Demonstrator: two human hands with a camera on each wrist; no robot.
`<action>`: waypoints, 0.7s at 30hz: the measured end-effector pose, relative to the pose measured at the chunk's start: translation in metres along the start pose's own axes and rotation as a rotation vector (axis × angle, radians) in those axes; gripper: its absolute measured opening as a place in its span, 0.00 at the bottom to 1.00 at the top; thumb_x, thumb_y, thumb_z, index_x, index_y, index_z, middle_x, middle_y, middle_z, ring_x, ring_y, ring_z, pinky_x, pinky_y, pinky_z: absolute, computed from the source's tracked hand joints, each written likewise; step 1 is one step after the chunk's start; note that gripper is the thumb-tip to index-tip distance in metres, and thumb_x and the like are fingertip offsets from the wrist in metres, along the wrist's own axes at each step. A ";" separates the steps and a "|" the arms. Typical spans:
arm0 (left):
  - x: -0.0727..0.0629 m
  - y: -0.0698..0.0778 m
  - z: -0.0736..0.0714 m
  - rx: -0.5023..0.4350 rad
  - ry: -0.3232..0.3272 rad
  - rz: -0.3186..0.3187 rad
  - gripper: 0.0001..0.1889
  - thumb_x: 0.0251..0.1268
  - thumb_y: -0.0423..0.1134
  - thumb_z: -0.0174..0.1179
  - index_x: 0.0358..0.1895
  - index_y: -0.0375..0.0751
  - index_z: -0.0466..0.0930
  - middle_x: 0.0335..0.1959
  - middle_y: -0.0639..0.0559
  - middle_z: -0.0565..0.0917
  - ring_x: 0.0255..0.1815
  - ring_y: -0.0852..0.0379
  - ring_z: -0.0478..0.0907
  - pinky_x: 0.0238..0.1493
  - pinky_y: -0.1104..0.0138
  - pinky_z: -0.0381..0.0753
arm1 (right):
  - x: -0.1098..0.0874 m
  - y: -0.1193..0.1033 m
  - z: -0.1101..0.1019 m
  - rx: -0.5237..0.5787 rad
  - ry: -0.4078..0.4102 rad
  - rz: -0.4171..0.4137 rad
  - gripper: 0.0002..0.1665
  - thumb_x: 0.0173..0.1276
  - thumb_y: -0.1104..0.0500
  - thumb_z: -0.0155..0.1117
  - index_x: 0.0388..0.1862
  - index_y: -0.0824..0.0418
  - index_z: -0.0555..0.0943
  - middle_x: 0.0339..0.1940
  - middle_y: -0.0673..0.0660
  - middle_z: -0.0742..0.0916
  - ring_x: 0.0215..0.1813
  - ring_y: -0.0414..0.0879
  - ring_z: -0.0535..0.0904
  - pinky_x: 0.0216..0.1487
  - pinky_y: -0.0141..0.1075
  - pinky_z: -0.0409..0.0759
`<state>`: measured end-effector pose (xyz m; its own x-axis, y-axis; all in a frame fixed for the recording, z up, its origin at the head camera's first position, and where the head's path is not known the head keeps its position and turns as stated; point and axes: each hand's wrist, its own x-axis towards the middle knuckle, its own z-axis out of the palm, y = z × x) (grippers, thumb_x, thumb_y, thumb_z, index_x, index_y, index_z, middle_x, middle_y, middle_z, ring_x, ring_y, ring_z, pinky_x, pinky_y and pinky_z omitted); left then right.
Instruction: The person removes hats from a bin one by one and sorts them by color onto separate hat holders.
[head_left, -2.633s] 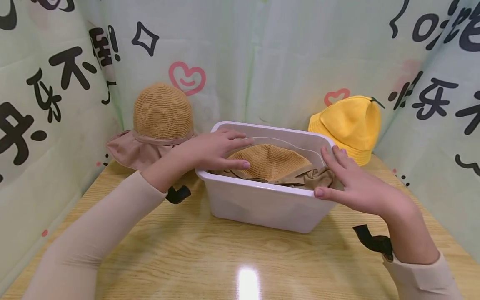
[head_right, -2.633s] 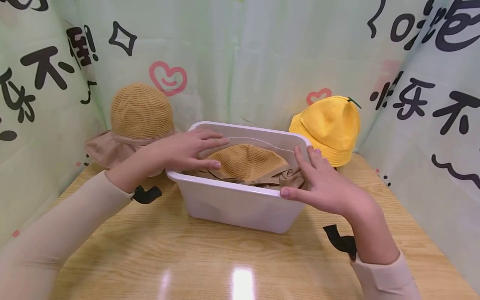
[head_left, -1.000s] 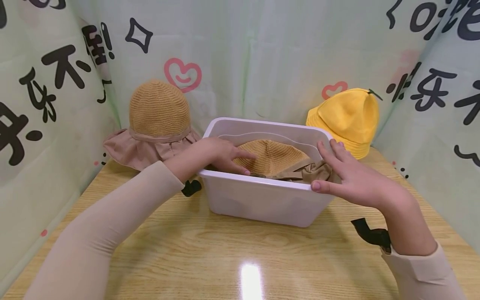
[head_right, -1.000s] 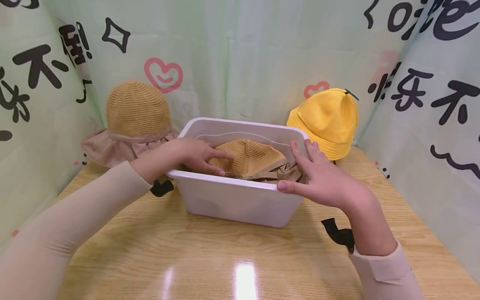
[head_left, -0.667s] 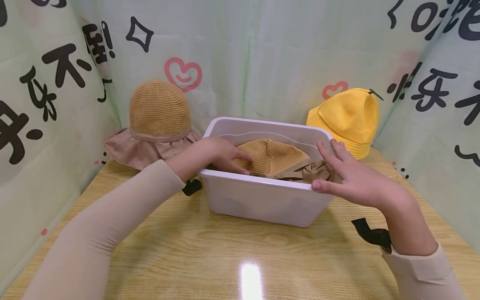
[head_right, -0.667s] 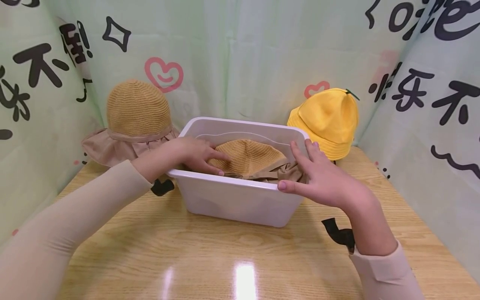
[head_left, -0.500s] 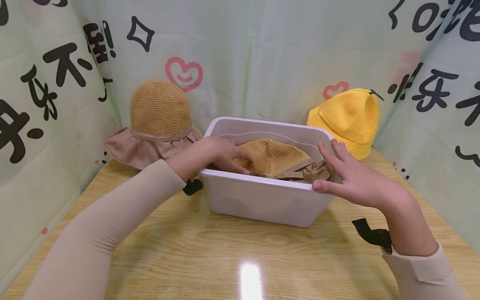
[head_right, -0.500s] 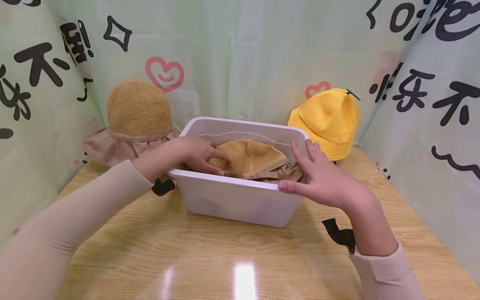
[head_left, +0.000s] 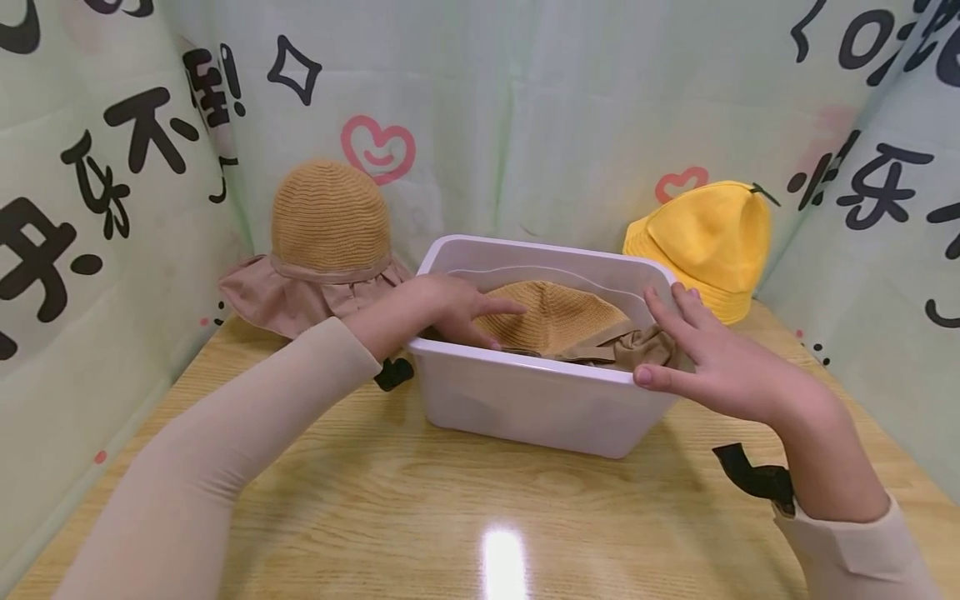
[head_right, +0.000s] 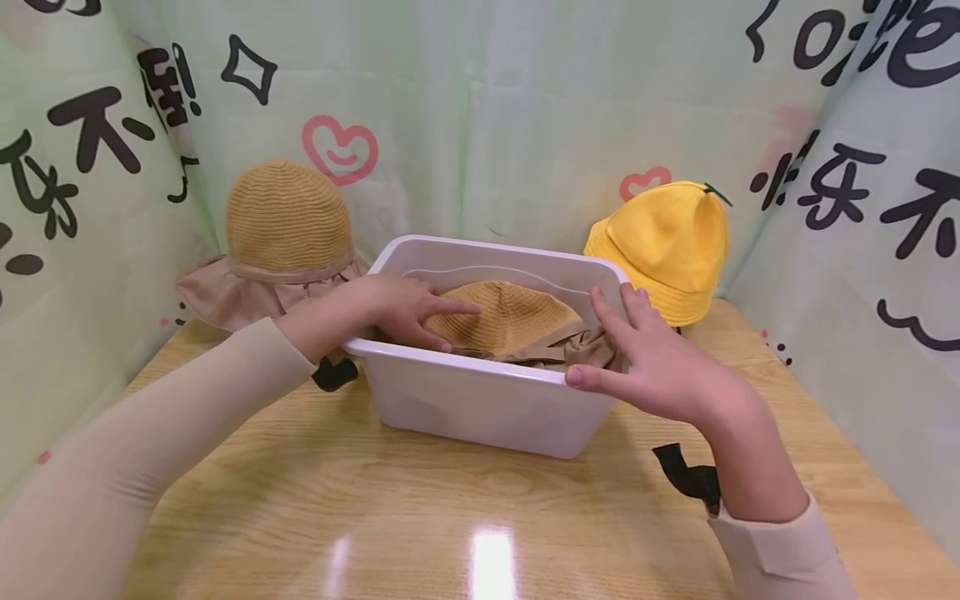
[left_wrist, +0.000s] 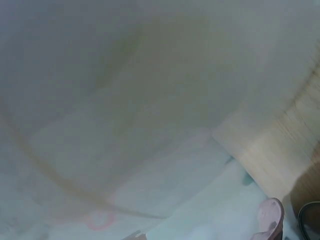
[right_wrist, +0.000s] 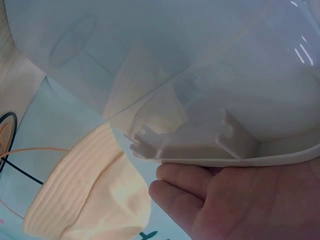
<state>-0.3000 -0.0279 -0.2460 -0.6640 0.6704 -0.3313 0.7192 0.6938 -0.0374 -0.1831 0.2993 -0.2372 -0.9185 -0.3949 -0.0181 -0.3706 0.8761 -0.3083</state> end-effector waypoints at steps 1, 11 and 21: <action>0.000 0.000 0.000 -0.003 0.007 0.002 0.38 0.70 0.65 0.51 0.80 0.69 0.48 0.70 0.40 0.72 0.72 0.46 0.65 0.70 0.53 0.64 | 0.000 0.000 0.000 0.000 0.000 0.001 0.58 0.70 0.36 0.60 0.82 0.42 0.32 0.83 0.60 0.36 0.82 0.62 0.29 0.69 0.71 0.51; 0.000 0.000 0.003 -0.022 0.044 -0.024 0.37 0.69 0.64 0.55 0.79 0.69 0.53 0.70 0.39 0.69 0.71 0.46 0.64 0.69 0.53 0.65 | 0.000 0.003 0.003 0.004 0.004 -0.010 0.58 0.70 0.37 0.61 0.82 0.43 0.33 0.82 0.60 0.35 0.82 0.64 0.30 0.68 0.72 0.52; 0.001 -0.001 0.004 0.004 0.051 -0.025 0.36 0.69 0.62 0.55 0.78 0.69 0.55 0.71 0.42 0.70 0.71 0.47 0.65 0.69 0.53 0.66 | 0.003 0.006 0.004 0.004 -0.005 -0.028 0.57 0.72 0.38 0.58 0.82 0.44 0.31 0.82 0.62 0.33 0.80 0.67 0.27 0.64 0.75 0.52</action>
<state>-0.3008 -0.0288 -0.2502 -0.6913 0.6653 -0.2820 0.7029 0.7096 -0.0488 -0.1876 0.3026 -0.2432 -0.9070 -0.4209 -0.0146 -0.3958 0.8636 -0.3122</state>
